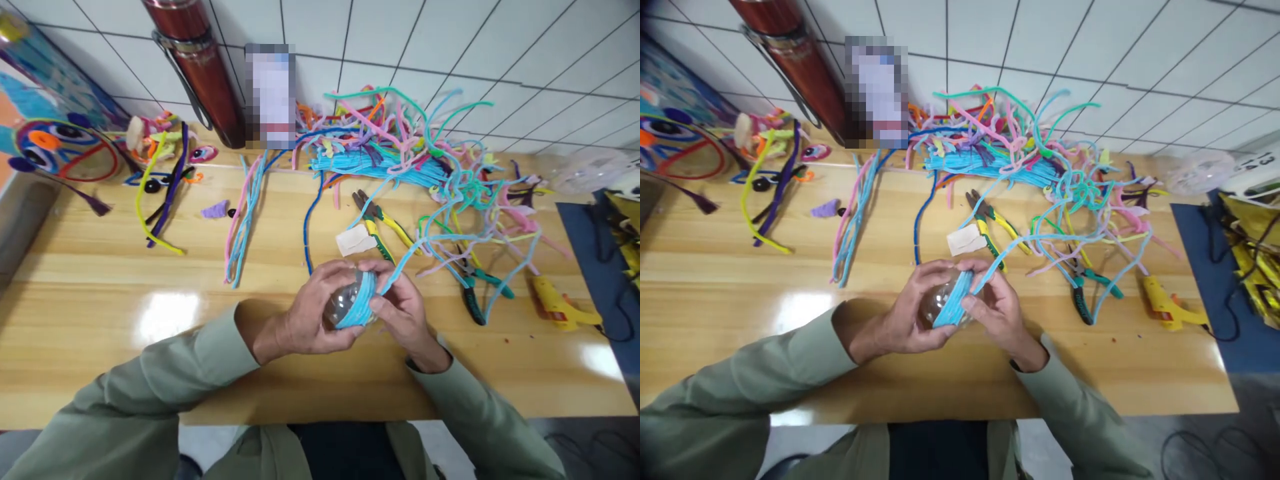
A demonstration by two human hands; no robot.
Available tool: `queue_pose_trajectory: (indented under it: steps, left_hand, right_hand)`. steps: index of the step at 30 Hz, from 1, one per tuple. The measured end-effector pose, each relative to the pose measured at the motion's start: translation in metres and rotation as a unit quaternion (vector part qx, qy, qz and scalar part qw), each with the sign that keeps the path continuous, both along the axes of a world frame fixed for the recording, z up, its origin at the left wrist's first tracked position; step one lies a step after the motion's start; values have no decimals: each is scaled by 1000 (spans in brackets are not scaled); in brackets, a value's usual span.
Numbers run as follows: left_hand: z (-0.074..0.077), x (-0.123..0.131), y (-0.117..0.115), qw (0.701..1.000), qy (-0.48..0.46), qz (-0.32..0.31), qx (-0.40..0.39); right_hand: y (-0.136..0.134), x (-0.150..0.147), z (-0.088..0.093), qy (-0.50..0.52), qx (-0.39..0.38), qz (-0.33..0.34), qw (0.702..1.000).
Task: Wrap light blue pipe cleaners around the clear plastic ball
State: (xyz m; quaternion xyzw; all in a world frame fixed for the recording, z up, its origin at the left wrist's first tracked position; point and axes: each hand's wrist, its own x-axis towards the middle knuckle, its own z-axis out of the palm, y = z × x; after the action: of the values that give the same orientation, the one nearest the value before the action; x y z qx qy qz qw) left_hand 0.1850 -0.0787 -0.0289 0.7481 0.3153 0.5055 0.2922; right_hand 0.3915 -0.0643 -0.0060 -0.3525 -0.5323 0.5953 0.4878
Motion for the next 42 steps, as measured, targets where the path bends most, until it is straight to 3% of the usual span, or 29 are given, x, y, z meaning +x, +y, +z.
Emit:
queue_pose_trajectory:
  steps: [11, 18, 25, 34, 42]
  left_hand:
    - [-9, 3, 12, 996, 16, 68, 49]
    - [-10, 2, 18, 990, 79, 56, 106]
    - [-10, -4, 16, 991, 83, 41, 93]
    - [-14, -7, 13, 997, 55, 34, 46]
    - [-4, -6, 11, 996, 72, 14, 49]
  right_hand:
    - [24, -6, -8, 2, -17, -17, 1000]
    - [29, -4, -7, 17, 20, 8, 1000]
    - [30, -3, -8, 31, 19, 39, 999]
    - [29, -5, -6, 36, -2, 30, 999]
    - [29, -5, -9, 24, 3, 19, 1000]
